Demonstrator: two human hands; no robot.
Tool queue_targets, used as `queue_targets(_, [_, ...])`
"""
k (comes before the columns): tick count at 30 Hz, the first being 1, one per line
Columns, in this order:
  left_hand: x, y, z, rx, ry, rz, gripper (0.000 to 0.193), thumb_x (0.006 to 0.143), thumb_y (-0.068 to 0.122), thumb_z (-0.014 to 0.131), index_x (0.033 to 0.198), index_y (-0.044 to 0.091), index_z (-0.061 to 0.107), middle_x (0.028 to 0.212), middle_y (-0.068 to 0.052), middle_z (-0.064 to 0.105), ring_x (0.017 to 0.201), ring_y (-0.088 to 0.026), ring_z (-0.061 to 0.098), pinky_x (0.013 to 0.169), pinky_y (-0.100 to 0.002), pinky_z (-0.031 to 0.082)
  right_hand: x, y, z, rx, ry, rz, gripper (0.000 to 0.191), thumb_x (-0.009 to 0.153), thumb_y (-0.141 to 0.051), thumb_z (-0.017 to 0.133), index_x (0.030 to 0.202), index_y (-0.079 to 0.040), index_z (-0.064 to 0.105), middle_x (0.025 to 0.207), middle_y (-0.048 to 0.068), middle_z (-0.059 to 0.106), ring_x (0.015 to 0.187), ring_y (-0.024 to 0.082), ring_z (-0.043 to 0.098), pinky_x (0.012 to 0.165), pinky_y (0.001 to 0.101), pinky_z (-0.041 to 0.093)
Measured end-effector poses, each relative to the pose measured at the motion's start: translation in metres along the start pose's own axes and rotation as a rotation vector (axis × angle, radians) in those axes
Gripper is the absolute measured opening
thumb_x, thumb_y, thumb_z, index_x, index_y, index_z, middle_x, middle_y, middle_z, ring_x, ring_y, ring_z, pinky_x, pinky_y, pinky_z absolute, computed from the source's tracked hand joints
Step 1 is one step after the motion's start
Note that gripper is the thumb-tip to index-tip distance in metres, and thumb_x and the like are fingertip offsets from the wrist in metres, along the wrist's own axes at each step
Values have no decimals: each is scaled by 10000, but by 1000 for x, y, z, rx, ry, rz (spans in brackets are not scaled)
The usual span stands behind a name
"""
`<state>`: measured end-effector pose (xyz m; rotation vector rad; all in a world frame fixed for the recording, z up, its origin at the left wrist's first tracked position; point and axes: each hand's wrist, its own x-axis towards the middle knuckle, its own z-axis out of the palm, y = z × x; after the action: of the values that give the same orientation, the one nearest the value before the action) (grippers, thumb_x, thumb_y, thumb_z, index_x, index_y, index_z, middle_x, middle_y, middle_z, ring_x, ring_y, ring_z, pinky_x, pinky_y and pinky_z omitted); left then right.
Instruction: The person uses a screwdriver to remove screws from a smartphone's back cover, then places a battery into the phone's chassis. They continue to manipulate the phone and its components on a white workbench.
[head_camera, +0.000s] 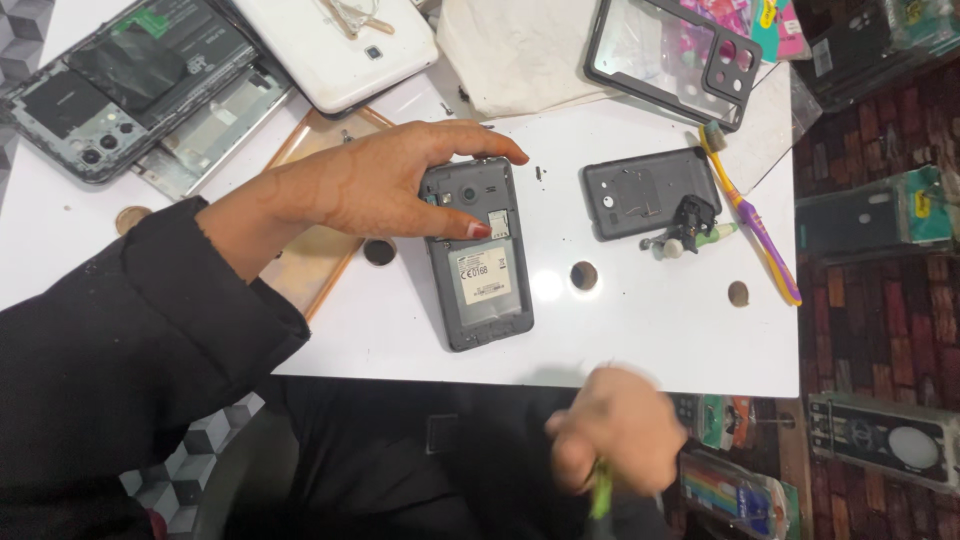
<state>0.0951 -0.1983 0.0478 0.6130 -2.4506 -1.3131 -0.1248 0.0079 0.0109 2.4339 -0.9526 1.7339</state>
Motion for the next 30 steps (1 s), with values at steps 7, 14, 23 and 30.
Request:
queue_targets(7, [0,1,0,40,15,-7,653,827,304,787,1418,185,536,1338,-65,611,1246,-251,623,1019,-398,547,-112,-35,69,-60,-631,253,346,939,-273,870,756,-89,641,658,33,575,523,212,607,479,350,494])
queue_targets(14, [0,0,0,47,9,-43,659,819,322,781,1416,199,532,1345,-62,621,1229,-254,641,1001,-405,559,-159,-33,86,-147,-1024,819,684,713,-190,862,1288,-1,541,1046,171,661,798,375,682,618,468,551])
queue_targets(23, [3,3,0,46,1,-51,664,809,312,790,1411,202,536,1313,-70,645,1205,-257,656,987,-407,570,-158,-27,67,41,-825,921,241,766,-105,816,998,-99,750,1051,59,748,832,336,716,679,437,582])
queue_targets(30, [3,1,-1,53,-13,-35,673,810,331,790,1418,204,533,1328,-71,641,1214,-252,653,993,-400,568,-135,-14,37,248,-940,951,285,717,-250,891,930,-89,793,870,76,732,748,295,712,643,405,551])
